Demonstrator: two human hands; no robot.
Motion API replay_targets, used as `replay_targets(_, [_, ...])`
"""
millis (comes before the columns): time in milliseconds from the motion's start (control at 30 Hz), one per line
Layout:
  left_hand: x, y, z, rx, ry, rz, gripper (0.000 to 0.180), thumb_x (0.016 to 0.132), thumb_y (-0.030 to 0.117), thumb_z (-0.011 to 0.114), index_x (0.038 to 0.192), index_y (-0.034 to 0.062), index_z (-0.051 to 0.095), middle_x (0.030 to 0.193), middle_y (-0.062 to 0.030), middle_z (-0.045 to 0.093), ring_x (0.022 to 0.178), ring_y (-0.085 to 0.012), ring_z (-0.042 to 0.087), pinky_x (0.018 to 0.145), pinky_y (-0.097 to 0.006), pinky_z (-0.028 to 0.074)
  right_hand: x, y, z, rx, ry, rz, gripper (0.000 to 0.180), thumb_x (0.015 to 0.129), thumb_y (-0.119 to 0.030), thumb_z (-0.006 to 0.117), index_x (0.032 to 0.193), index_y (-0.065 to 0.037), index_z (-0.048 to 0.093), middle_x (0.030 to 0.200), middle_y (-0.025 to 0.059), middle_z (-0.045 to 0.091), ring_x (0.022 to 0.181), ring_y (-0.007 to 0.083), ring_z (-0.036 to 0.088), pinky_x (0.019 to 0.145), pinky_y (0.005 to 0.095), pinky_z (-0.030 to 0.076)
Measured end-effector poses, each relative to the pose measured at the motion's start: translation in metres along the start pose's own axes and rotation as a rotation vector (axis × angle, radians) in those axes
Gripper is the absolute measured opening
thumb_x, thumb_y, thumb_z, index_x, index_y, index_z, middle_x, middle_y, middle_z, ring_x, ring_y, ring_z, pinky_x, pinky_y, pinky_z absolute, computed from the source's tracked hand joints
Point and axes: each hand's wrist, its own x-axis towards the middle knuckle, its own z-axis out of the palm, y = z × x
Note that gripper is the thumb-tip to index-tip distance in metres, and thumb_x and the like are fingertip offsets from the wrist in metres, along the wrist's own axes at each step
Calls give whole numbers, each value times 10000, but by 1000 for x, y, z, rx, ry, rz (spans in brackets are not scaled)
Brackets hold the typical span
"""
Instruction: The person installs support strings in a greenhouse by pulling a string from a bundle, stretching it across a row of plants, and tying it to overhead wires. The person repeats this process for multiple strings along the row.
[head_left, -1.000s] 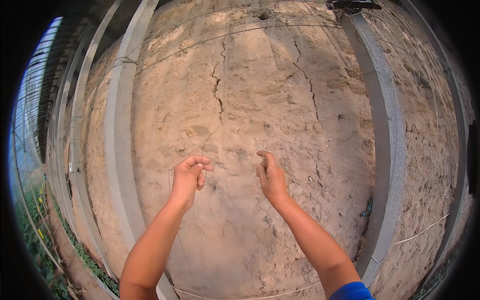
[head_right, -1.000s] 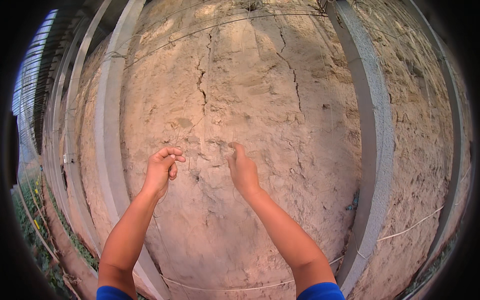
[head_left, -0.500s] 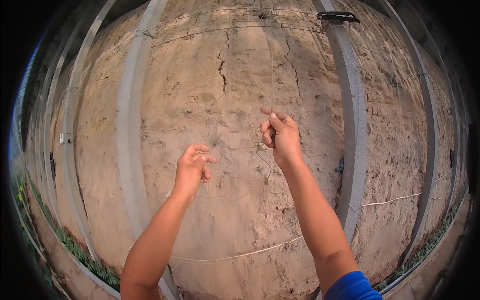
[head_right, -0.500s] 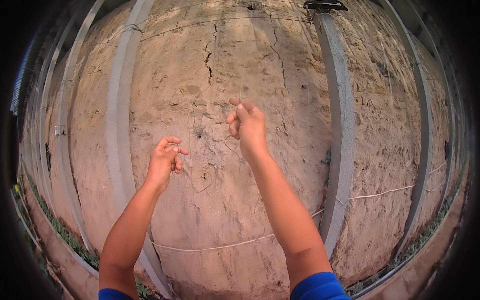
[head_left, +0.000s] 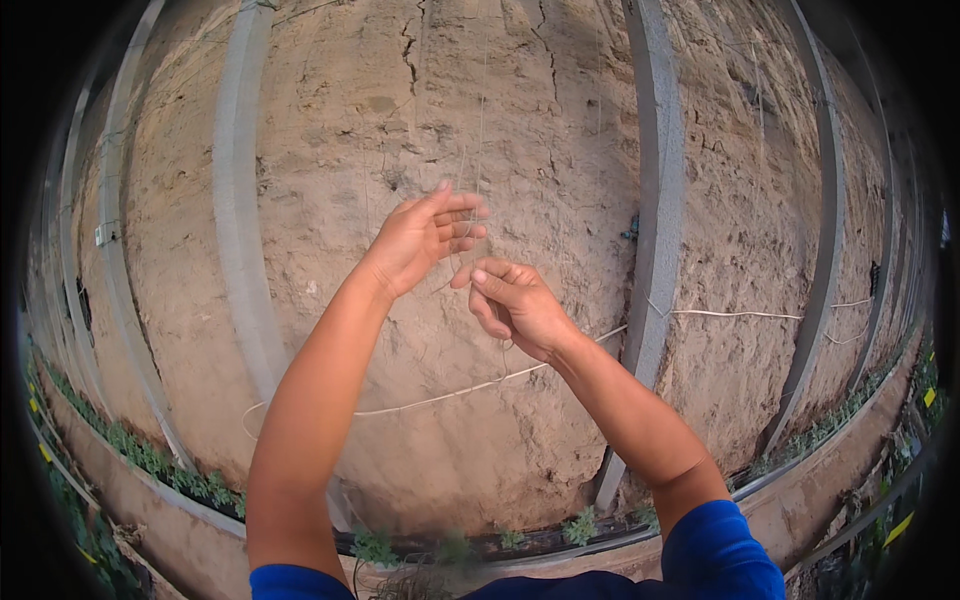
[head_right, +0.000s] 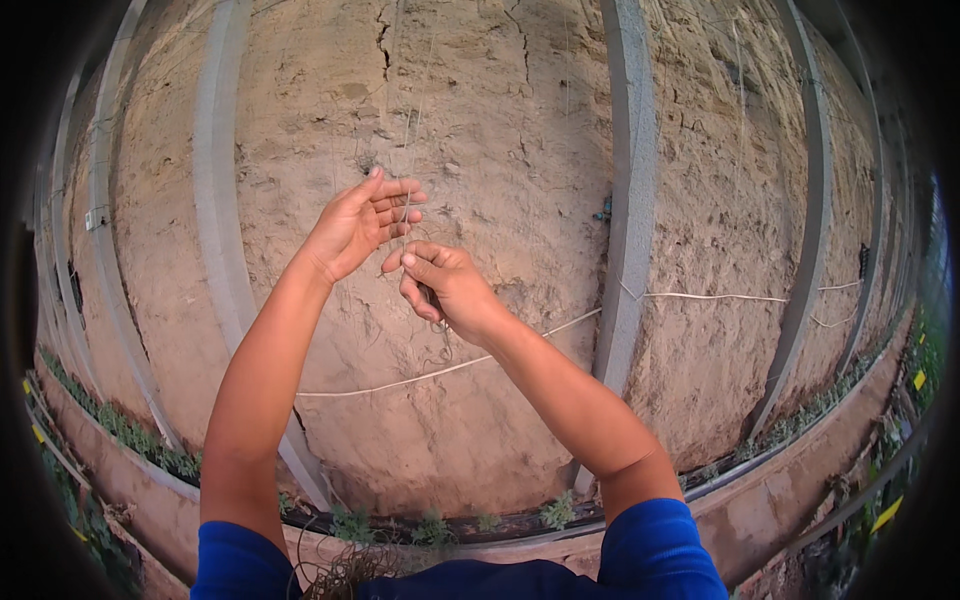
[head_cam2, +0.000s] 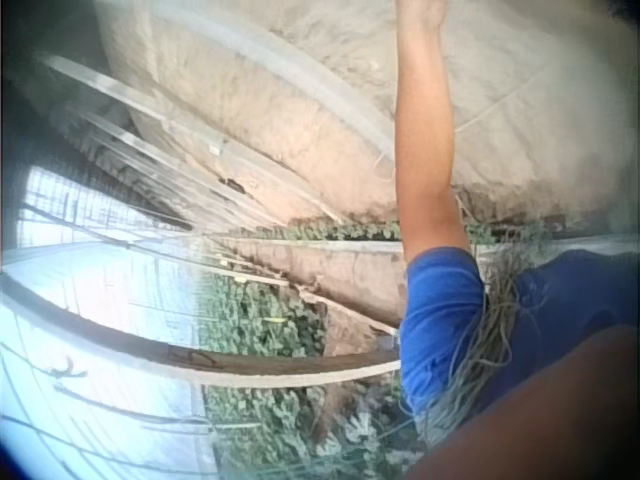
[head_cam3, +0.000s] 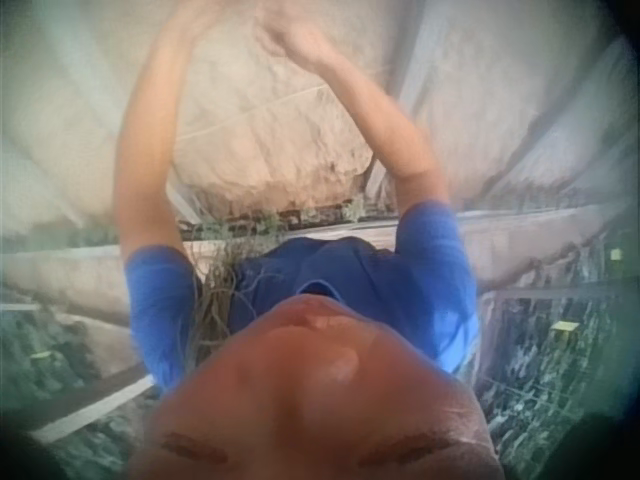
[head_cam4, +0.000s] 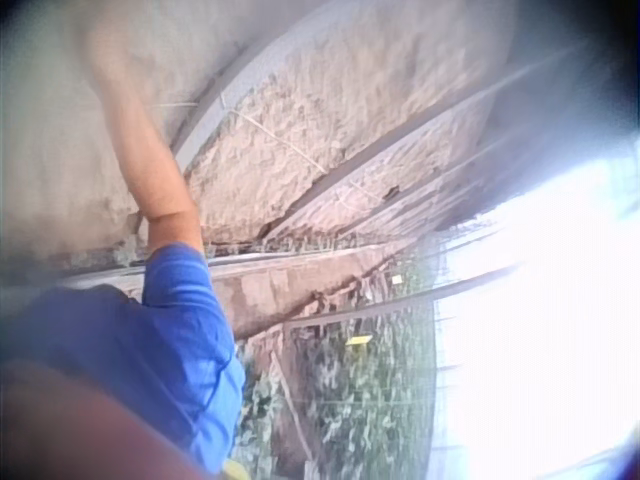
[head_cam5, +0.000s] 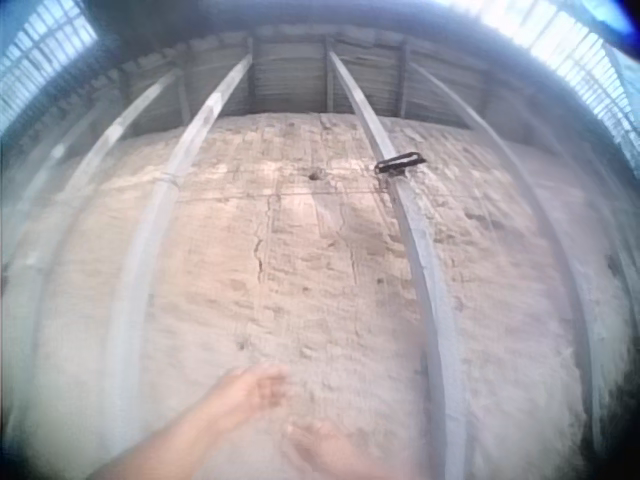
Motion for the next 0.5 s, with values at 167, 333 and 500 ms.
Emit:
replay_targets(167, [2,-32,32,1,-102,-17,314,943,246,564,1094,-29,585,973,-91,612,785,-138,607,694,-263,516,-26,21,-39,1,-80,157,241,974,-229,495,1013,-26,618,618,10,545,462,82,427,445,218,334])
replay_targets(333, [5,-48,45,-102,-56,-57,196,938,168,563,1010,-11,593,885,-57,576,597,-73,498,528,-223,421,-23,4,-98,-148,-111,262,250,947,-268,552,985,-43,654,754,22,641,635,79,554,581,225,441])
replay_targets(500, [9,-56,51,-71,-47,-59,183,941,159,554,978,-16,593,871,-53,563,531,-50,417,463,-196,341,24,-42,-122,-326,179,43,249,918,-285,607,983,-49,654,692,-10,576,602,75,503,555,224,394])
